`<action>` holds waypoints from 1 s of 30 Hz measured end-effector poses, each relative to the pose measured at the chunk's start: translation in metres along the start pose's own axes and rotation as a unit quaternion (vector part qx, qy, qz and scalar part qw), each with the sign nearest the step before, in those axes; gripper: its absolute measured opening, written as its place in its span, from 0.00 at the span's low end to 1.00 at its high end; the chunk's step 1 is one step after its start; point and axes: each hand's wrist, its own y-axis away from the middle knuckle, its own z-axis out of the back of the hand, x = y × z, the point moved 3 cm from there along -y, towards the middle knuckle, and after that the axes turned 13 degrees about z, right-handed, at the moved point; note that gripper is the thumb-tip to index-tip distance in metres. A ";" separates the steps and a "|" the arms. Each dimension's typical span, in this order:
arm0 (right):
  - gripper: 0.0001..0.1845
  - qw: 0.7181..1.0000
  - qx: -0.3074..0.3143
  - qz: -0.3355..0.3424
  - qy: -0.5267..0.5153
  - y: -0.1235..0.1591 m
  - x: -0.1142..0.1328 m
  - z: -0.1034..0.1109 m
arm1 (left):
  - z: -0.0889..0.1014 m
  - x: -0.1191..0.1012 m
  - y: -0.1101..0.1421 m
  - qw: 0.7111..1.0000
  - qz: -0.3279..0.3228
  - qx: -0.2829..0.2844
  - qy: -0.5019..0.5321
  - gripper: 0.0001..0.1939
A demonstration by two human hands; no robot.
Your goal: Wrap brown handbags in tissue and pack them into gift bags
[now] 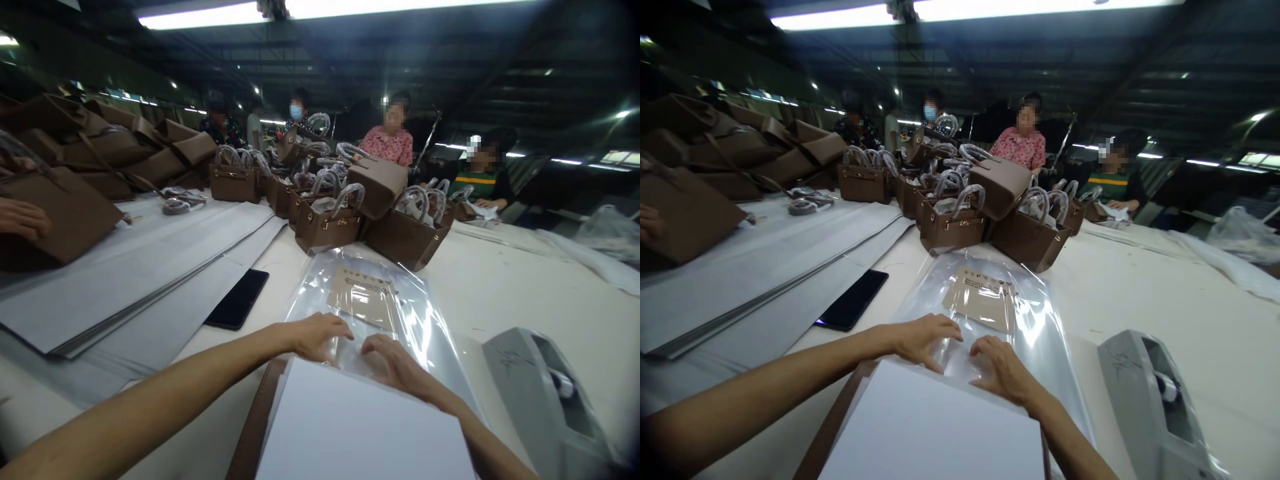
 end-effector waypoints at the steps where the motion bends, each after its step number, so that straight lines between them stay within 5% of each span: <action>1: 0.13 1.000 0.009 0.003 -0.001 0.001 -0.001 -0.003 | -0.002 0.000 0.000 1.000 -0.009 0.002 -0.024 0.28; 4: 0.09 1.000 0.026 0.005 -0.014 0.001 -0.001 -0.012 | -0.005 -0.001 0.001 0.997 -0.021 -0.005 -0.069 0.17; 7: 0.13 0.999 0.014 -0.010 -0.037 -0.005 0.003 -0.011 | -0.006 -0.003 0.002 0.996 -0.021 -0.021 -0.087 0.17; 11: 0.18 0.994 -0.025 -0.063 -0.090 -0.014 0.005 0.014 | -0.006 -0.005 0.000 0.994 -0.011 -0.047 -0.096 0.26; 15: 0.21 0.987 -0.037 -0.088 -0.129 -0.022 -0.002 0.043 | 0.004 0.002 -0.008 0.995 0.038 -0.076 -0.061 0.13; 18: 0.21 0.987 -0.038 -0.093 -0.125 -0.027 -0.004 0.052 | 0.014 0.009 -0.014 0.996 0.056 -0.074 -0.019 0.18; 25: 0.17 0.997 -0.051 -0.051 0.010 -0.033 0.017 0.049 | 0.022 0.011 -0.023 0.988 0.094 -0.122 0.016 0.12; 30: 0.23 0.996 -0.051 -0.054 -0.054 -0.035 0.021 0.043 | 0.019 0.005 -0.019 0.987 0.107 -0.122 0.009 0.19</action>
